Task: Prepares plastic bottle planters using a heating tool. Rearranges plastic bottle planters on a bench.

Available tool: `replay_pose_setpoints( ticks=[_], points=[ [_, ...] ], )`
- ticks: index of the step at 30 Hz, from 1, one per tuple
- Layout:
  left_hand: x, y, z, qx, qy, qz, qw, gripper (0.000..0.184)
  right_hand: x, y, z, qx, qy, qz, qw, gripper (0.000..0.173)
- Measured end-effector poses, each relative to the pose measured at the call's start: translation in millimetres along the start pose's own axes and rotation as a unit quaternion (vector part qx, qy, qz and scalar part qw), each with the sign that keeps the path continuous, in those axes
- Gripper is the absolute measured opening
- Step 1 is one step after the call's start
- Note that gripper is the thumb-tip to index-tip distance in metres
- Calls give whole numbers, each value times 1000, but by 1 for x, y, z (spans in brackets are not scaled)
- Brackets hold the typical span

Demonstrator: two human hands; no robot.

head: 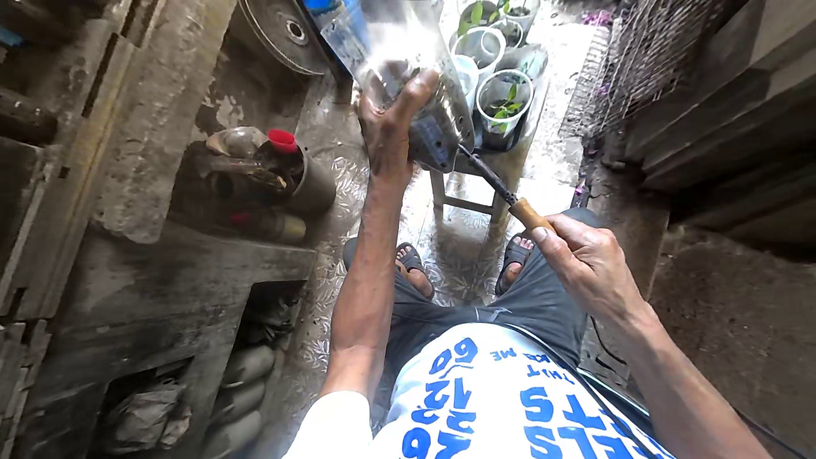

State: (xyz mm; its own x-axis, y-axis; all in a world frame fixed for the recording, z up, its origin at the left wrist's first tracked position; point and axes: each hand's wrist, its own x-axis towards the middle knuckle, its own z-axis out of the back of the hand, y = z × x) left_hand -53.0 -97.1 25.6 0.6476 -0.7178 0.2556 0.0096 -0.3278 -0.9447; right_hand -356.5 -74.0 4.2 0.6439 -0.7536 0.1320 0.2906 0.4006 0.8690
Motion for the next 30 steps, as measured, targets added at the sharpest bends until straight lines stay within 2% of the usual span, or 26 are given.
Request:
replay_pose_setpoints(
  ticks=[7, 10, 13, 18, 30],
  points=[
    [-2, 3, 2, 39, 1, -17, 999, 58, 2, 3, 3, -19, 4, 7, 1000, 34],
    [-10, 5, 0, 18, 16, -25, 999, 58, 5, 11, 3, -36, -4, 6, 999, 34],
    [-15, 10, -2, -2, -3, -18, 1000, 54, 7, 21, 9, -47, -19, 6, 999, 34],
    [-11, 8, 2, 11, -39, -7, 999, 54, -6, 14, 11, -44, -13, 7, 999, 35],
    [-13, 8, 7, 22, -30, -33, 999, 56, -3, 10, 1, -51, 12, -8, 999, 34]
  ],
)
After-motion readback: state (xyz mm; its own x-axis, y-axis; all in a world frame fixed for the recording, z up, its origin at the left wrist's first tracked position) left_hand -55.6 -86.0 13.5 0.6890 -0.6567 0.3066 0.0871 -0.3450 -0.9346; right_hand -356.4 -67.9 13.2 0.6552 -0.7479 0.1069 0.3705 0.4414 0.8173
